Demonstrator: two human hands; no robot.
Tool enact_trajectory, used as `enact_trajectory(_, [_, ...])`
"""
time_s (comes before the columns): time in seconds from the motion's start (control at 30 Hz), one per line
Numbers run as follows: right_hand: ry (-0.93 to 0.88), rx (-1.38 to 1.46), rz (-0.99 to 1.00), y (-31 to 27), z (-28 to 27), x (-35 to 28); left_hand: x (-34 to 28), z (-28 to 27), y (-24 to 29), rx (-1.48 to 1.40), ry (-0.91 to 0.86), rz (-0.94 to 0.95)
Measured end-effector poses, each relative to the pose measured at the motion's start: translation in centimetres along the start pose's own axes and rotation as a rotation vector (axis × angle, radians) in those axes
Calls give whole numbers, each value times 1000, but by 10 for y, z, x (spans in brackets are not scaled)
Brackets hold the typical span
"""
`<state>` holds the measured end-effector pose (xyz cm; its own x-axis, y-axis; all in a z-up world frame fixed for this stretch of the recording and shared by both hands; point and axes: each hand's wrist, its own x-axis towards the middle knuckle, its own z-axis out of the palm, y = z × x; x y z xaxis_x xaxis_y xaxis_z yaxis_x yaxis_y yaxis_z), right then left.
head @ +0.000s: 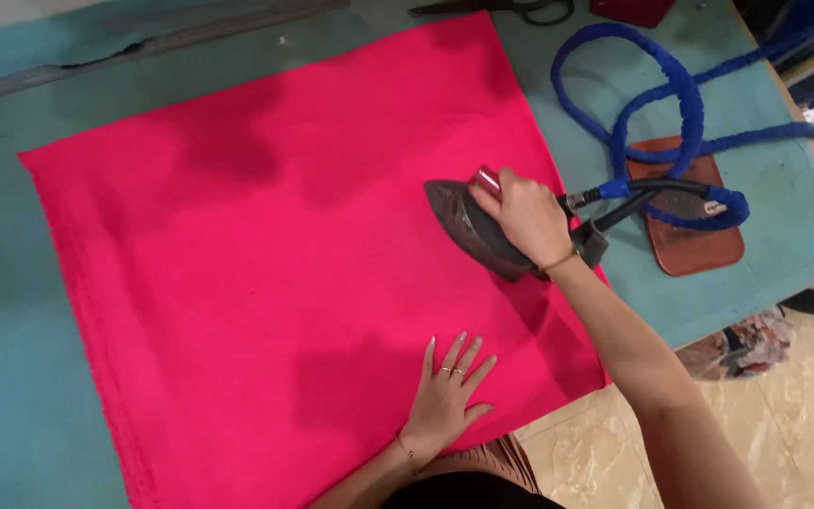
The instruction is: Iron and fold a large piece of pink fabric on an industrial work table.
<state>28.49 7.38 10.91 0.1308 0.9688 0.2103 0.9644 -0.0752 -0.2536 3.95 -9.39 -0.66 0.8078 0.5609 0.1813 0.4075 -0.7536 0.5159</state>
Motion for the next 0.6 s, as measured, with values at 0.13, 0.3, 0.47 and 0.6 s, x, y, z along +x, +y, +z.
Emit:
enact_trajectory(0.13, [63, 31, 74, 1, 20, 39, -2, 2, 0, 26, 18, 10])
enact_trajectory(0.3, [150, 47, 111, -6, 32, 91, 10, -6, -13, 45, -10, 9])
enact_trajectory(0.47, [179, -6, 109, 0, 57, 143, 40, -56, -90, 294, 175, -255])
enact_trajectory(0.6, [193, -4, 128, 9, 71, 183, 27, -88, -193, 564, 271, -502])
